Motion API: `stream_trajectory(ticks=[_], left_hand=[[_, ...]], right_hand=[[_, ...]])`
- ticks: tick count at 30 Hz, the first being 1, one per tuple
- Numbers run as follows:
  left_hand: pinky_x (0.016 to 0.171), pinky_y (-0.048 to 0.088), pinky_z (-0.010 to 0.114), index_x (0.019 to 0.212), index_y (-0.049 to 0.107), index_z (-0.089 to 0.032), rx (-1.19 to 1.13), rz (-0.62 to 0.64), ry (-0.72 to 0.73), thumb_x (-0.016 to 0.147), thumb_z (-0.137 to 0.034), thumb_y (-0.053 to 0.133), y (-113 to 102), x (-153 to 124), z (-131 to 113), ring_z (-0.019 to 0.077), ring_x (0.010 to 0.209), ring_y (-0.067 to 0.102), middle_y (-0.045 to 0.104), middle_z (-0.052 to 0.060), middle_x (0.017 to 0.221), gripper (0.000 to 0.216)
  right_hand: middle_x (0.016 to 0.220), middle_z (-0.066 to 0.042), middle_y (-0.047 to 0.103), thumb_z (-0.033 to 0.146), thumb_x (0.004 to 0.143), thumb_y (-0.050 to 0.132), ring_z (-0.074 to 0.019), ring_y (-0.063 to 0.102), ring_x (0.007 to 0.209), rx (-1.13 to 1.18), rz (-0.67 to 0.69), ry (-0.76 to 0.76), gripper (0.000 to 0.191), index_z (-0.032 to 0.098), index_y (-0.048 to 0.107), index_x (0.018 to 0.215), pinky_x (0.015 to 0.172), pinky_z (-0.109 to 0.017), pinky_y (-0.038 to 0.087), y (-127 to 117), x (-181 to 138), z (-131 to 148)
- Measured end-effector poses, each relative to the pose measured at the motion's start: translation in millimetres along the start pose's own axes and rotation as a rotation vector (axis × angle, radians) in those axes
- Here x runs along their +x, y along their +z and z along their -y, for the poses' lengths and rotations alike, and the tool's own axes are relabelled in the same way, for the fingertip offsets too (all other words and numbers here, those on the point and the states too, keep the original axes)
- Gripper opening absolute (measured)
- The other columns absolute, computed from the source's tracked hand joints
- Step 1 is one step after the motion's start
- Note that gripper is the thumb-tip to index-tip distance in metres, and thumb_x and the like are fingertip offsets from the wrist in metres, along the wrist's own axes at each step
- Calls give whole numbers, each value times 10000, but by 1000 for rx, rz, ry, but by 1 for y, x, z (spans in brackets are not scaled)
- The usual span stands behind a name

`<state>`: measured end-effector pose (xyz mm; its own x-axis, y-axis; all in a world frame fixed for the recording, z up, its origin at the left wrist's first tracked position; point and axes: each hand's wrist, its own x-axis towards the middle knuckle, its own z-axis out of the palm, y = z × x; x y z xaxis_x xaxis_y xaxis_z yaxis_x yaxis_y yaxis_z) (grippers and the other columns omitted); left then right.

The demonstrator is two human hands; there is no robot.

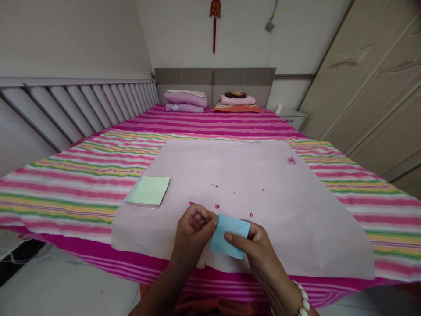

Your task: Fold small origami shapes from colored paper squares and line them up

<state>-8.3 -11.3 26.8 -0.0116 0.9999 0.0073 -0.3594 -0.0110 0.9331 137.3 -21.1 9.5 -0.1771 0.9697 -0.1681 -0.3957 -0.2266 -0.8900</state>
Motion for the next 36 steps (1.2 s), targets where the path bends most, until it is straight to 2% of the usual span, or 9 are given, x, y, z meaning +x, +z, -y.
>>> stream_trajectory(ticks=[7, 11, 14, 19, 21, 24, 32, 36], left_hand=[[576, 456, 178, 733, 658, -156, 39, 6, 12, 696, -206, 721, -1, -1, 2, 94, 637, 570, 643, -5, 679, 89], [554, 440, 168, 723, 646, -158, 0, -44, 35, 658, -211, 756, 2, -3, 4, 88, 623, 564, 651, -4, 695, 138], [536, 442, 178, 688, 629, -152, 37, -27, -2, 603, -189, 803, 3, -3, 5, 89, 579, 565, 650, -10, 640, 198], [622, 495, 217, 695, 709, -158, 82, -44, -3, 652, -231, 778, 4, -1, 3, 135, 690, 638, 721, 30, 726, 109], [615, 498, 227, 711, 735, -164, 99, -43, -23, 660, -247, 773, 3, -1, 2, 141, 677, 640, 732, 35, 711, 105], [567, 481, 225, 696, 747, -163, 101, -59, -34, 655, -264, 777, 2, 0, 2, 127, 605, 615, 726, 28, 661, 113], [544, 478, 216, 676, 735, -159, 37, -141, -76, 622, -264, 796, 5, -2, 5, 121, 580, 611, 722, 19, 631, 132], [531, 467, 199, 675, 717, -149, 0, -159, -91, 601, -243, 810, 6, -1, 5, 106, 566, 602, 718, 15, 626, 151]], right_hand=[[604, -10, 686, 298, 606, 830, -104, 561, 526, -39, -36, -33, 206, 147, 732, 707, 526, -209, 445, 0, 0, 1], [592, 1, 658, 304, 627, 820, -93, 531, 524, -73, -35, -51, 206, 143, 718, 706, 517, -201, 420, -2, 1, 0], [600, 1, 641, 311, 642, 809, -94, 517, 535, -95, -24, -57, 207, 142, 711, 712, 520, -205, 409, -3, 1, 0], [556, 25, 560, 318, 650, 796, -92, 463, 526, -183, -45, -90, 214, 141, 680, 673, 498, -209, 375, -4, 1, 1], [537, 35, 526, 321, 651, 793, -91, 443, 519, -214, -51, -102, 229, 141, 653, 633, 488, -210, 362, -4, 1, 1], [560, 28, 541, 325, 647, 793, -97, 453, 531, -211, -51, -107, 231, 141, 653, 649, 498, -217, 372, -3, 0, 1], [629, -2, 620, 331, 647, 794, -126, 515, 570, -181, -10, -103, 206, 160, 708, 721, 548, -246, 427, 3, 1, 3], [612, 3, 612, 347, 651, 788, -123, 505, 554, -200, -18, -96, 218, 156, 707, 720, 537, -242, 419, 2, 1, 2]])
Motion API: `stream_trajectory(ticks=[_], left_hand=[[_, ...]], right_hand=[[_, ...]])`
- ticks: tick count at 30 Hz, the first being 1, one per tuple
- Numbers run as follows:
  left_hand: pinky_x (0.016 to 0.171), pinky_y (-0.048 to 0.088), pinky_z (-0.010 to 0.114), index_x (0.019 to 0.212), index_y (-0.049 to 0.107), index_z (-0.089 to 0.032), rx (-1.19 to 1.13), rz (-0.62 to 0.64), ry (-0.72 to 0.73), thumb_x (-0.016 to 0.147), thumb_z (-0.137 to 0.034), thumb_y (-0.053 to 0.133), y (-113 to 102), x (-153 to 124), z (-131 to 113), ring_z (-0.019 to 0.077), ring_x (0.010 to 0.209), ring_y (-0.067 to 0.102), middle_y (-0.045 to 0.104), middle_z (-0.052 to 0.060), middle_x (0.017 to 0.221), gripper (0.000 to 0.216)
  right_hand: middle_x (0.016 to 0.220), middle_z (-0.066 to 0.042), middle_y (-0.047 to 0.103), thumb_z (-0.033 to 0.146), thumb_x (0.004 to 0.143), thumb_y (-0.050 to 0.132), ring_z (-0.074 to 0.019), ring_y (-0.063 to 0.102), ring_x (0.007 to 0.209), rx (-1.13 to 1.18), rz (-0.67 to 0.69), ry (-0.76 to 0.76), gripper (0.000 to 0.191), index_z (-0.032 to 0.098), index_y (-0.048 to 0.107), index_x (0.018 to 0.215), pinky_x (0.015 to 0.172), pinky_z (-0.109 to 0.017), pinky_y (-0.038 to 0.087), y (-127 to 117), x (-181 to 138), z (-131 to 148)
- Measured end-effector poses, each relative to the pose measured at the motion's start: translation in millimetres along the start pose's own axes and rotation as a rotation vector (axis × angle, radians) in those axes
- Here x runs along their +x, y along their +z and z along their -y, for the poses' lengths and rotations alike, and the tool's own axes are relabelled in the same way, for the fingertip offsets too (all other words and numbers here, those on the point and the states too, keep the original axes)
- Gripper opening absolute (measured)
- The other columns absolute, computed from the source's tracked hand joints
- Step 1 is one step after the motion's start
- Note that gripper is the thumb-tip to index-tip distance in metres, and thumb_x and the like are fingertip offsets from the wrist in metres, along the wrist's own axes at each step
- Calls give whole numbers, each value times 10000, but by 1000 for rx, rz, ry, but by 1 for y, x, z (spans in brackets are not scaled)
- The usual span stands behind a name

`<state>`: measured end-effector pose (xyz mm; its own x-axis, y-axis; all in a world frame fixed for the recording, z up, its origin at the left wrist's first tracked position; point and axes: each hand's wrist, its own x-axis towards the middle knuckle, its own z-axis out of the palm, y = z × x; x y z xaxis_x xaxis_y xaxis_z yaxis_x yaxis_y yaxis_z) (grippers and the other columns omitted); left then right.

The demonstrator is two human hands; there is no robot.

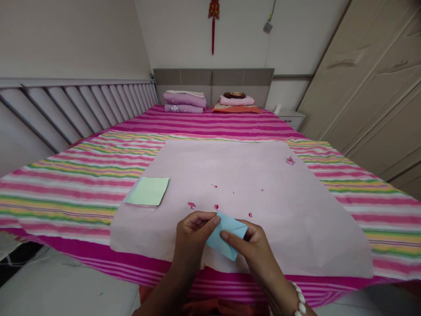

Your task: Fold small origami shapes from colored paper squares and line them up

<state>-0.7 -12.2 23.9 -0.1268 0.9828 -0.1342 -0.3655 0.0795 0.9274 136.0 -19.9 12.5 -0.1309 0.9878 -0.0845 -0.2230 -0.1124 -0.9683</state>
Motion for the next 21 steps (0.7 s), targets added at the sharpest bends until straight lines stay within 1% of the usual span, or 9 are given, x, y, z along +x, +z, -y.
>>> stream_trajectory(ticks=[5, 7, 9, 11, 13, 15, 17, 19, 21], left_hand=[[475, 419, 168, 649, 611, -141, -36, 4, -1, 583, -221, 822, 1, 1, 1, 73, 498, 551, 651, -27, 554, 235], [473, 422, 173, 707, 579, -153, -61, 3, -1, 581, -222, 824, 1, 1, 1, 79, 498, 557, 652, -30, 568, 283], [485, 437, 187, 808, 584, -159, -66, 8, -4, 598, -236, 814, 2, 1, 1, 92, 515, 573, 659, -27, 597, 321], [506, 452, 201, 917, 608, -155, -41, 47, -25, 603, -242, 809, 2, 1, 0, 106, 549, 590, 664, -21, 638, 383], [545, 468, 220, 947, 639, -146, 14, 136, -70, 578, -225, 817, 0, 1, 0, 125, 600, 608, 674, -5, 681, 417], [563, 465, 228, 825, 670, -137, 82, 220, -100, 564, -217, 818, -2, 2, 0, 128, 601, 601, 666, -2, 652, 310], [539, 439, 221, 669, 657, -134, 144, 255, -103, 601, -251, 795, -4, 3, 1, 113, 548, 563, 632, -10, 579, 194], [507, 403, 212, 605, 632, -139, 194, 258, -88, 648, -299, 762, -6, 4, 1, 97, 501, 516, 596, -19, 535, 211], [477, 361, 205, 599, 606, -148, 229, 258, -79, 677, -349, 735, -7, 4, 0, 89, 472, 470, 549, -32, 508, 251]], right_hand=[[573, 21, 553, 339, 656, 772, -107, 455, 541, -23, 12, 0, 226, 139, 670, 681, 516, -228, 378, 2, 0, -2], [548, 35, 507, 334, 648, 769, -101, 422, 526, -21, 12, -8, 237, 141, 632, 638, 500, -225, 357, 2, 1, -3], [526, 51, 458, 325, 637, 768, -96, 389, 512, -13, 0, -8, 257, 149, 585, 595, 482, -223, 333, 2, 1, -4], [508, 61, 412, 319, 635, 763, -91, 360, 501, -15, -17, -2, 279, 156, 548, 561, 468, -221, 308, 1, 2, -5], [502, 65, 390, 321, 639, 756, -89, 345, 499, -17, -31, -1, 292, 158, 534, 545, 463, -221, 295, 0, 3, -6], [503, 66, 384, 329, 639, 753, -88, 337, 497, -11, -45, -7, 297, 158, 531, 540, 463, -221, 291, 0, 3, -6], [504, 65, 387, 329, 634, 751, -89, 340, 496, -8, -42, 0, 292, 161, 531, 543, 464, -222, 292, -1, 4, -6], [505, 62, 394, 319, 633, 743, -93, 350, 498, -17, -27, 16, 271, 163, 537, 553, 467, -225, 295, -1, 4, -5], [509, 58, 408, 306, 630, 735, -97, 361, 502, -28, -9, 21, 241, 164, 551, 569, 473, -229, 302, 0, 3, -4]])
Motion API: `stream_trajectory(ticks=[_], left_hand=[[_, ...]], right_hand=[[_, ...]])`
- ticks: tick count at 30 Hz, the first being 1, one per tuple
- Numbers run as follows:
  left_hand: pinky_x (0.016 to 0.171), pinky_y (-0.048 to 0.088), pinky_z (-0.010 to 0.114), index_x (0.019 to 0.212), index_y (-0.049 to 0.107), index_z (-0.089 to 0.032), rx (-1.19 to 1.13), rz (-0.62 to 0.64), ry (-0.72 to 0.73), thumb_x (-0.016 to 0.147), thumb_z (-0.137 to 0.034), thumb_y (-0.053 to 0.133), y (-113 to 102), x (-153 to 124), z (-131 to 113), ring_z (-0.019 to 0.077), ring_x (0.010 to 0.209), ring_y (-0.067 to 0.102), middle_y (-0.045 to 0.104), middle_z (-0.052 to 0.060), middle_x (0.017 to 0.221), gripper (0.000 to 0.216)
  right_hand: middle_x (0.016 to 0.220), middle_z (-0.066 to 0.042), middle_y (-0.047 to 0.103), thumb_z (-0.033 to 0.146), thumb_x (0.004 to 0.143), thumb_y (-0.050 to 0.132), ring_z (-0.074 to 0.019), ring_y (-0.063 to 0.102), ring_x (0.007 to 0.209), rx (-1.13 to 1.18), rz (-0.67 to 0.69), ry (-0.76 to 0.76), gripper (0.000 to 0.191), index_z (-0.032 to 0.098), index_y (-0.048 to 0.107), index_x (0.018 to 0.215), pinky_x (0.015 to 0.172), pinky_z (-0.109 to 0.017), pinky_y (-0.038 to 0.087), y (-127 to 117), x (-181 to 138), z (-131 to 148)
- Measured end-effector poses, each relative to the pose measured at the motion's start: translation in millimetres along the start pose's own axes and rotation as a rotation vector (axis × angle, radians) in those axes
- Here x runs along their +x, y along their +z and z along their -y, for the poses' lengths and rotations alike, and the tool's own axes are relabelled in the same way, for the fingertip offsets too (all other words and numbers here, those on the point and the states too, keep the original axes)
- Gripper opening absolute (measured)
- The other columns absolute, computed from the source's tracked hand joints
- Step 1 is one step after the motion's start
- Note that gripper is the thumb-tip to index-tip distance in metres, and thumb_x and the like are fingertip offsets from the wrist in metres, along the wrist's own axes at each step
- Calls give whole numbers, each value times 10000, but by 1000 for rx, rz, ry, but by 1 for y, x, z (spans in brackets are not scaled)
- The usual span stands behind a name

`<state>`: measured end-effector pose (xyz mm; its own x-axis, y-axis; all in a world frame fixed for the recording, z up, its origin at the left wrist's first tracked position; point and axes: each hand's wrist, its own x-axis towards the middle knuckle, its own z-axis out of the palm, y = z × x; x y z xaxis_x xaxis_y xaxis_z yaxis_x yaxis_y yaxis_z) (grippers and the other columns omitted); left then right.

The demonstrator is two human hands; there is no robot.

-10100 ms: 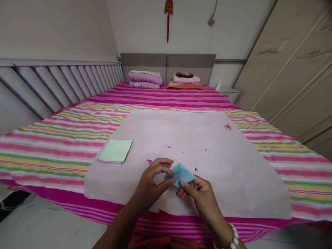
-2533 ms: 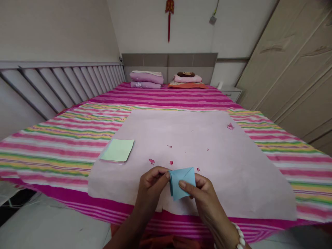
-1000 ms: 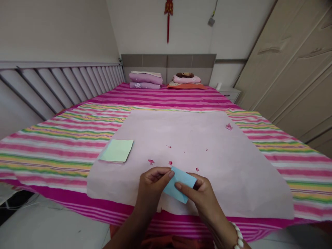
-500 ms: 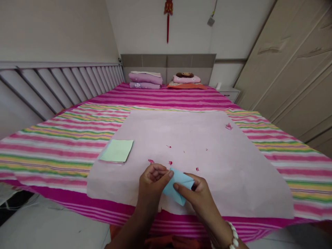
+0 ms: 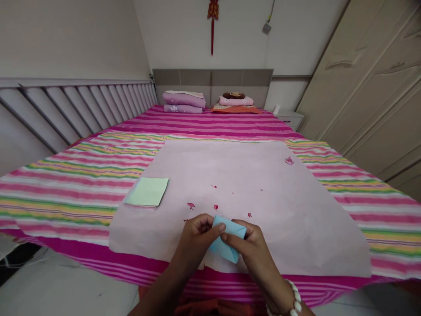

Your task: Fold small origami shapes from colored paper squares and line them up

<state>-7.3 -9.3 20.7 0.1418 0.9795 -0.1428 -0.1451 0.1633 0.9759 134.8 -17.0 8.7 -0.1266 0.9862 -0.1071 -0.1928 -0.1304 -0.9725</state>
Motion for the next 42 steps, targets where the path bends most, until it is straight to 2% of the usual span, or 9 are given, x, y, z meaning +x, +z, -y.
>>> stream_trajectory(ticks=[6, 13, 16, 19, 22, 28, 34, 38, 42], left_hand=[[426, 260, 197, 552, 418, -192, 73, -59, 12, 722, -478, 648, 5, -2, -5, 79, 451, 304, 333, -77, 486, 405], [404, 234, 210, 541, 325, -213, 75, -139, -7, 775, -537, 570, 7, -1, -1, 84, 441, 262, 255, -78, 489, 468], [416, 265, 213, 555, 425, -196, 84, -114, 21, 776, -555, 562, 5, 0, -3, 89, 447, 308, 334, -65, 485, 444], [441, 299, 206, 609, 542, -171, 92, -22, 51, 695, -482, 688, 2, 1, -4, 90, 467, 374, 440, -52, 514, 354], [436, 282, 197, 560, 488, -177, 38, -10, 46, 646, -430, 748, 1, 3, 1, 75, 442, 350, 406, -71, 480, 372], [455, 285, 192, 531, 421, -179, -153, -130, 33, 745, -462, 663, 8, 2, 8, 71, 460, 307, 341, -82, 480, 430], [560, 393, 228, 604, 593, -154, -115, 6, 3, 609, -391, 795, 6, 1, 7, 104, 539, 466, 535, -37, 553, 312], [592, 405, 243, 561, 591, -157, -127, -35, 27, 649, -395, 766, 7, 2, 7, 124, 568, 498, 529, -29, 529, 308], [642, 434, 252, 707, 663, -153, -165, 29, -9, 653, -387, 763, 10, 0, 6, 129, 618, 527, 592, -14, 612, 260]], right_hand=[[502, 62, 418, 276, 628, 713, -95, 368, 484, -14, 26, 30, 195, 168, 557, 582, 462, -227, 309, 3, -2, 3], [496, 65, 432, 277, 623, 718, -89, 379, 468, -7, 37, 66, 204, 164, 554, 581, 456, -223, 305, 5, -4, 4], [466, 73, 414, 276, 618, 724, -84, 366, 452, -5, 20, 57, 244, 172, 519, 536, 439, -215, 292, 3, -3, 2], [456, 71, 421, 284, 605, 743, -83, 365, 450, -1, 1, 39, 264, 170, 521, 516, 439, -215, 288, 1, -2, 1], [487, 51, 484, 308, 598, 762, -93, 398, 470, 14, -8, 45, 229, 158, 593, 561, 466, -226, 322, 1, -2, 0], [526, 27, 562, 340, 626, 774, -110, 452, 497, 37, -29, -4, 221, 152, 663, 593, 508, -240, 367, 0, 0, 2], [582, 1, 631, 357, 649, 782, -133, 507, 528, 35, -66, -28, 224, 148, 703, 658, 544, -256, 407, -7, 3, 0], [566, 14, 614, 356, 659, 781, -123, 494, 527, 46, -86, -57, 218, 151, 705, 665, 545, -245, 397, -6, 3, -1], [598, 14, 623, 343, 661, 781, -126, 504, 552, 46, -125, -89, 202, 155, 717, 700, 562, -244, 408, -7, 3, -1]])
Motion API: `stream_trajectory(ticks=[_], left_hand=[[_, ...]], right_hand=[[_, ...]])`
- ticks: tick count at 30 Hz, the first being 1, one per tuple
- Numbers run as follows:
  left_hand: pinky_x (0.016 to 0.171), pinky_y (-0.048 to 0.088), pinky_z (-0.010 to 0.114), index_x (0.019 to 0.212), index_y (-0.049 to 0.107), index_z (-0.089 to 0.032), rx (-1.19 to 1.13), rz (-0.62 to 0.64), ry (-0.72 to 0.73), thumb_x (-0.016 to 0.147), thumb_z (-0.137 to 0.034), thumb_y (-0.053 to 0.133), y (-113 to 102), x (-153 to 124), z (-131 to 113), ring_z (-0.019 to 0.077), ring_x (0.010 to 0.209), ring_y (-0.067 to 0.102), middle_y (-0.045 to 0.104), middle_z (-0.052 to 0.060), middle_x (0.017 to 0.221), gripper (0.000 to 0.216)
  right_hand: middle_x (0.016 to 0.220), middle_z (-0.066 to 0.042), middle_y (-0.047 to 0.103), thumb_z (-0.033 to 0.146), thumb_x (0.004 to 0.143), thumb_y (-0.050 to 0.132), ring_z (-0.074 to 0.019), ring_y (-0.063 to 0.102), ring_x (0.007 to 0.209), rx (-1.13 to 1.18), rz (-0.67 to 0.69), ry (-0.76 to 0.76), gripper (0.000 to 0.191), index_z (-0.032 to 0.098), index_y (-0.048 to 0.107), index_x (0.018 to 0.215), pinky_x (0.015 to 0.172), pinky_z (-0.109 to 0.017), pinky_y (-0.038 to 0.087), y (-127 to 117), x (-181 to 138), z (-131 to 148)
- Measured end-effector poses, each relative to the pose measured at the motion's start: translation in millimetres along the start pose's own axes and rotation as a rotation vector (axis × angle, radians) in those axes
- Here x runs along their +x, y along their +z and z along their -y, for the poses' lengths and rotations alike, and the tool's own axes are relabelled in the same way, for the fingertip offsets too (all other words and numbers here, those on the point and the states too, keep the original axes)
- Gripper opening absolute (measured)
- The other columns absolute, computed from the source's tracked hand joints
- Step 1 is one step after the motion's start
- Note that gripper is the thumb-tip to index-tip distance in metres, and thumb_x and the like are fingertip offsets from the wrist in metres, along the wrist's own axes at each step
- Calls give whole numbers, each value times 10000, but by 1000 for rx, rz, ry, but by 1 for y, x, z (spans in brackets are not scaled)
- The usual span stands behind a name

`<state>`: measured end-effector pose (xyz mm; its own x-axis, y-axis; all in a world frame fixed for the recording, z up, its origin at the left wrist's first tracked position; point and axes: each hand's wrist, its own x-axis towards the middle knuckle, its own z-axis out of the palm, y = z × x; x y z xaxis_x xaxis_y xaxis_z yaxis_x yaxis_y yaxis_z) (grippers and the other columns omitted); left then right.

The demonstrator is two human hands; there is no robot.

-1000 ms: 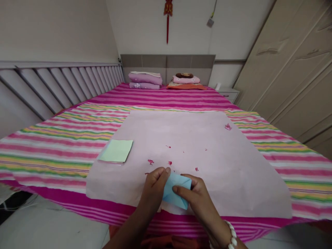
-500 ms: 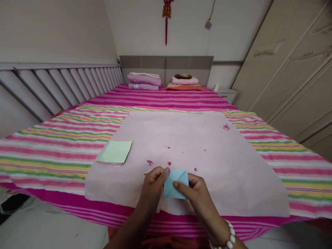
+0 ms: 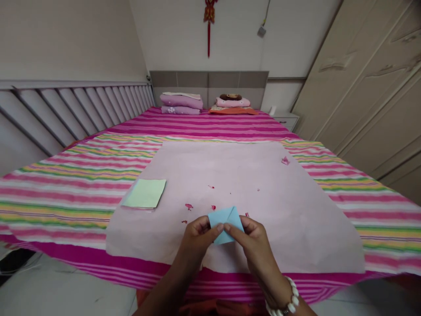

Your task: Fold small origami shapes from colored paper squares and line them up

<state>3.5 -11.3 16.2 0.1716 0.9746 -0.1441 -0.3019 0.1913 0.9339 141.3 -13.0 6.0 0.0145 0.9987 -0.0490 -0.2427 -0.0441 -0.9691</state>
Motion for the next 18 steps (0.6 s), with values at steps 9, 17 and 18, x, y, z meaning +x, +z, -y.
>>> stream_trajectory(ticks=[9, 17, 18], left_hand=[[550, 433, 225, 620, 635, -151, 215, -63, 53, 684, -416, 705, -2, 0, 2, 115, 558, 498, 567, -20, 559, 282], [551, 390, 211, 651, 610, -154, 259, -145, 126, 752, -371, 651, -3, -3, 6, 104, 559, 464, 526, -39, 556, 244], [550, 385, 210, 653, 608, -153, 257, -152, 129, 754, -371, 649, -3, -3, 6, 103, 560, 460, 523, -39, 557, 244]], right_hand=[[595, 0, 634, 394, 689, 761, -174, 577, 596, -56, 37, -34, 237, 174, 681, 651, 597, -291, 459, -6, 3, -7], [651, -15, 651, 366, 747, 713, -158, 544, 655, -126, 82, -68, 214, 164, 701, 678, 645, -278, 426, -13, 1, 1], [634, -7, 639, 362, 742, 718, -150, 531, 643, -133, 70, -73, 214, 166, 696, 660, 633, -271, 416, -13, 1, 2]])
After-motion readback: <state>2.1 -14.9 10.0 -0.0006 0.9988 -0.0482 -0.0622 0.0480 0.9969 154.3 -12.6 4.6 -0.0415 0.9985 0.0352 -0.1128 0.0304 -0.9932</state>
